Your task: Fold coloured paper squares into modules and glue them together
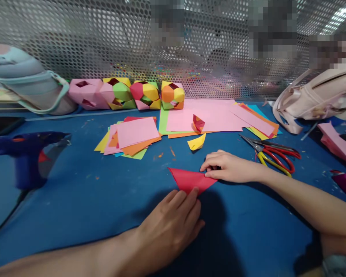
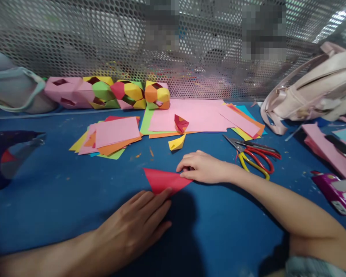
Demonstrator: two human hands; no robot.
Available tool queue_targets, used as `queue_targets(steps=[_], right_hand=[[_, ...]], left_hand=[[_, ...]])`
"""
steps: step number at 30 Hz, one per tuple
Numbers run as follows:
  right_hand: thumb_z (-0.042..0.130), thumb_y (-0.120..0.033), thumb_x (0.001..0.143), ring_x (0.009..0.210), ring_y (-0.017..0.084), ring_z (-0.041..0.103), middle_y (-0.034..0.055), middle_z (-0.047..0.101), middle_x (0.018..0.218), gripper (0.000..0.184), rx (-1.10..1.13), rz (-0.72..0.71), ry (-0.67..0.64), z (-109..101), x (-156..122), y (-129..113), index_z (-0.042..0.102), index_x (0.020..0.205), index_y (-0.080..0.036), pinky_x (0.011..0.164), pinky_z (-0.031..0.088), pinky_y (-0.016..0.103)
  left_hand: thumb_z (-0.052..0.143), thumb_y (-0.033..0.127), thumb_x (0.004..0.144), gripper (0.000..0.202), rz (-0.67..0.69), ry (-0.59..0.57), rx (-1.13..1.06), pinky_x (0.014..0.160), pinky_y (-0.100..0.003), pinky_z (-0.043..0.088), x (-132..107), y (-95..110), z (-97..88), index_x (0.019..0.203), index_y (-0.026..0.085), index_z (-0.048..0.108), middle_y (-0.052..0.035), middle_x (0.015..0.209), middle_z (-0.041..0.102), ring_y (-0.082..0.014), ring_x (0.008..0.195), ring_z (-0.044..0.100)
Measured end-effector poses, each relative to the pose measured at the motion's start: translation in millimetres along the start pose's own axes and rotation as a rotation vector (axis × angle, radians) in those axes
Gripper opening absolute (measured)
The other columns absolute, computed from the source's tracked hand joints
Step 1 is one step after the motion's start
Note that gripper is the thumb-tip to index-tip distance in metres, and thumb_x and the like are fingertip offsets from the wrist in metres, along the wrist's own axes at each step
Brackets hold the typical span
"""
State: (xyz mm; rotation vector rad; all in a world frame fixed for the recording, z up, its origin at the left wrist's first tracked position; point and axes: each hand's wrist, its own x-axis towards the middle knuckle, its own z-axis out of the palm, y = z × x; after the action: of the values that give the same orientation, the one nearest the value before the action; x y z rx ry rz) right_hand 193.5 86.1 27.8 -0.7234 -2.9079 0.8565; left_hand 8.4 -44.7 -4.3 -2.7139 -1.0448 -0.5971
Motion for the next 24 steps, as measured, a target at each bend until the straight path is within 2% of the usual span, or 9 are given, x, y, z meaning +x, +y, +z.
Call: queue_targets(steps=[5, 12, 17, 24], right_hand=[[0.055, -0.022, 0.085, 0.082, 0.013, 0.054, 0.0008, 0.059, 0.083, 0.014, 0.014, -0.039, -0.058, -4.1, -0.6, 3.2, 0.062, 0.097, -0.016, 0.080, 0.034, 0.031], [0.055, -0.020, 0.085, 0.082, 0.012, 0.053, 0.0010, 0.058, 0.085, 0.017, 0.024, -0.069, -0.054, -4.1, -0.8, 6.8, 0.060, 0.100, -0.016, 0.080, 0.034, 0.030], [0.048, -0.016, 0.087, 0.095, 0.016, 0.052, 0.0068, 0.059, 0.102, 0.027, -0.017, -0.190, -0.001, 4.2, -0.5, 6.2, 0.057, 0.113, -0.016, 0.083, 0.034, 0.031], [0.038, -0.017, 0.093, 0.089, 0.016, 0.051, 0.0075, 0.060, 0.095, 0.029, -0.099, -0.229, 0.064, 15.9, 10.8, 4.8, 0.057, 0.115, -0.015, 0.080, 0.034, 0.031]], left_hand=[[0.046, 0.020, 0.086, 0.021, 0.023, 0.012, 0.005, 0.056, -0.037, 0.051, 0.2, -2.6, -0.9, 0.091, 0.009, 0.063, -0.0160, 0.093, 0.070, -0.0258, 0.070, 0.064], [0.046, 0.022, 0.087, 0.022, 0.047, 0.025, 0.032, 0.056, -0.035, 0.050, -0.8, -4.1, 2.1, 0.092, 0.009, 0.063, -0.0141, 0.089, 0.070, -0.0242, 0.070, 0.064], [0.047, 0.024, 0.087, 0.023, 0.041, 0.018, 0.069, 0.064, -0.035, 0.049, -4.7, -2.0, 6.6, 0.097, 0.010, 0.061, -0.0130, 0.095, 0.069, -0.0237, 0.077, 0.063], [0.048, 0.030, 0.087, 0.026, 0.016, 0.026, 0.071, 0.075, -0.037, 0.045, -1.5, 1.9, 5.1, 0.095, 0.010, 0.062, -0.0111, 0.093, 0.068, -0.0222, 0.080, 0.060]])
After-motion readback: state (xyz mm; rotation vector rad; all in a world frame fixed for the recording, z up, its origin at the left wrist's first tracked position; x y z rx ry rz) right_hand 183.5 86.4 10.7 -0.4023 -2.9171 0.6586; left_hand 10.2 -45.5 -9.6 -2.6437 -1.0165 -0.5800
